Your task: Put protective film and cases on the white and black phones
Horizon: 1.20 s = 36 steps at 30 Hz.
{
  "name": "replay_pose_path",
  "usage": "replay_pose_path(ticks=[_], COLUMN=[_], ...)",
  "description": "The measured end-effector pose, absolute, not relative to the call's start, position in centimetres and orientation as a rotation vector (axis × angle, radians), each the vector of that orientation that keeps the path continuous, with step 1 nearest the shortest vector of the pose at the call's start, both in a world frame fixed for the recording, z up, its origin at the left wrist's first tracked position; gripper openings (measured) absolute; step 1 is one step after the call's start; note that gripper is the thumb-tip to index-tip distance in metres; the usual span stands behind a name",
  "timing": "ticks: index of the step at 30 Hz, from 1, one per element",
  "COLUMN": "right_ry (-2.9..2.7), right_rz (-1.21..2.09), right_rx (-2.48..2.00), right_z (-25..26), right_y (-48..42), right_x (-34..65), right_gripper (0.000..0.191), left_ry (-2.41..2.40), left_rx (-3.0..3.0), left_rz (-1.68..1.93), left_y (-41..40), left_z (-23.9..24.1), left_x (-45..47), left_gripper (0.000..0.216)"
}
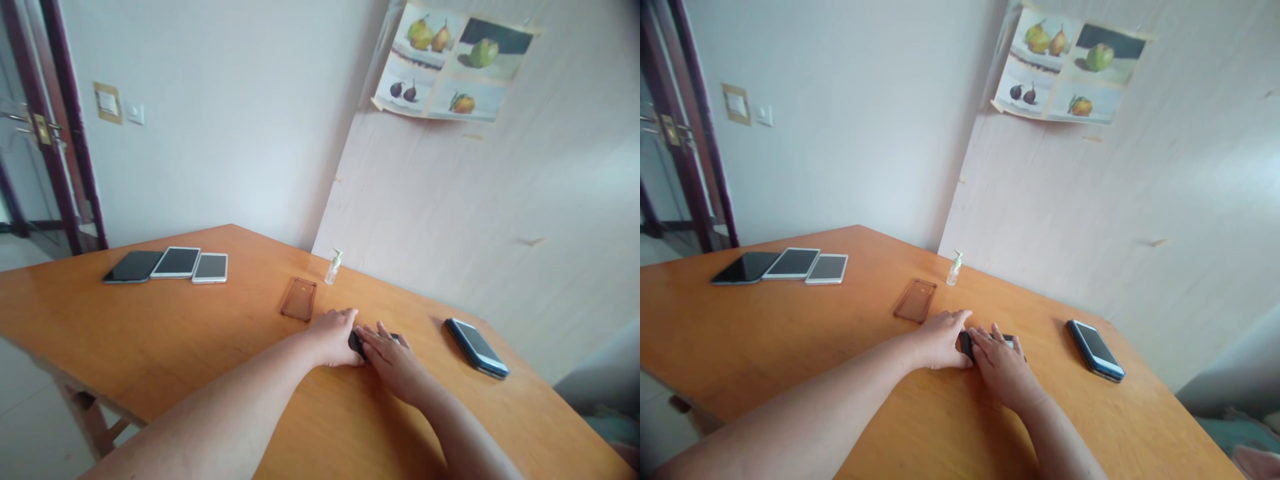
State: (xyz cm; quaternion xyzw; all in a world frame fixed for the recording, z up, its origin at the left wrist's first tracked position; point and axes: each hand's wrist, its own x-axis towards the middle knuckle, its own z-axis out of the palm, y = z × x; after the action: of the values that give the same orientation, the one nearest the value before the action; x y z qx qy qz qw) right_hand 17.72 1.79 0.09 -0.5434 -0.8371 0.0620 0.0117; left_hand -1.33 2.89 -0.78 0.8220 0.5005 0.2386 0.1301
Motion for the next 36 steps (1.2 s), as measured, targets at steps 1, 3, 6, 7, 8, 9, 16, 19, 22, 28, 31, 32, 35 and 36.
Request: replay_pose_path(ticks=[1,3,6,7,8,9,16,19,22,28,31,32,35,36], right_ry=[-2.557,-2.433,-2.39,-2.432,-2.492,-2.558,-2.533,-2.441,-2.579,-2.786,-2.63,-2.585,-2.598,-2.646], right_rz=[0.152,0.087,0.102,0.134,0.176,0.221,0.161,0.03,0.069,0.272,0.176,0.133,0.091,0.114], right_rx=[-1.803,-2.003,-2.074,-2.027,-1.949,-1.855,-2.015,-2.207,-2.032,-1.684,-1.999,-2.077,-2.052,-1.959], right_z=[0.1,0.0,0.0,0.1,0.2,0.3,0.8,0.9,1.3,2.2,2.4,2.4,2.6,2.7], right_y=[2.2,3.1,3.1,2.8,2.2,1.7,2.1,2.7,1.5,-0.2,1.0,1.2,0.8,0.3], right_x=[18.4,19.8,20.0,19.5,18.8,18.2,19.7,21.1,19.8,17.9,20.0,20.5,20.3,19.6], right_gripper=[0.049,0.051,0.053,0.053,0.053,0.053,0.052,0.052,0.053,0.056,0.056,0.056,0.056,0.057], left_ry=[1.445,1.431,1.434,1.438,1.445,1.452,1.445,1.41,1.41,1.398,1.407,1.404,1.413,1.42], left_rx=[2.383,2.384,2.399,2.407,2.414,2.421,2.472,2.499,2.501,2.506,2.515,2.518,2.514,2.51], left_rz=[0.683,0.676,0.678,0.677,0.678,0.68,0.678,0.682,0.663,0.653,0.646,0.646,0.638,0.631], left_y=[2.9,3.0,3.0,3.0,3.0,2.9,3.1,3.3,3.3,3.3,3.2,3.2,3.2,3.2], left_z=[-0.8,-0.8,-0.7,-0.7,-0.7,-0.7,-1.0,-1.1,-1.1,-1.0,-1.0,-1.0,-0.9,-0.8], left_x=[-1.3,-1.3,-1.3,-1.3,-1.3,-1.3,-1.3,-1.3,-1.3,-1.4,-1.4,-1.4,-1.4,-1.4], left_gripper=[0.091,0.091,0.089,0.088,0.086,0.083,0.073,0.067,0.062,0.056,0.055,0.055,0.053,0.052])
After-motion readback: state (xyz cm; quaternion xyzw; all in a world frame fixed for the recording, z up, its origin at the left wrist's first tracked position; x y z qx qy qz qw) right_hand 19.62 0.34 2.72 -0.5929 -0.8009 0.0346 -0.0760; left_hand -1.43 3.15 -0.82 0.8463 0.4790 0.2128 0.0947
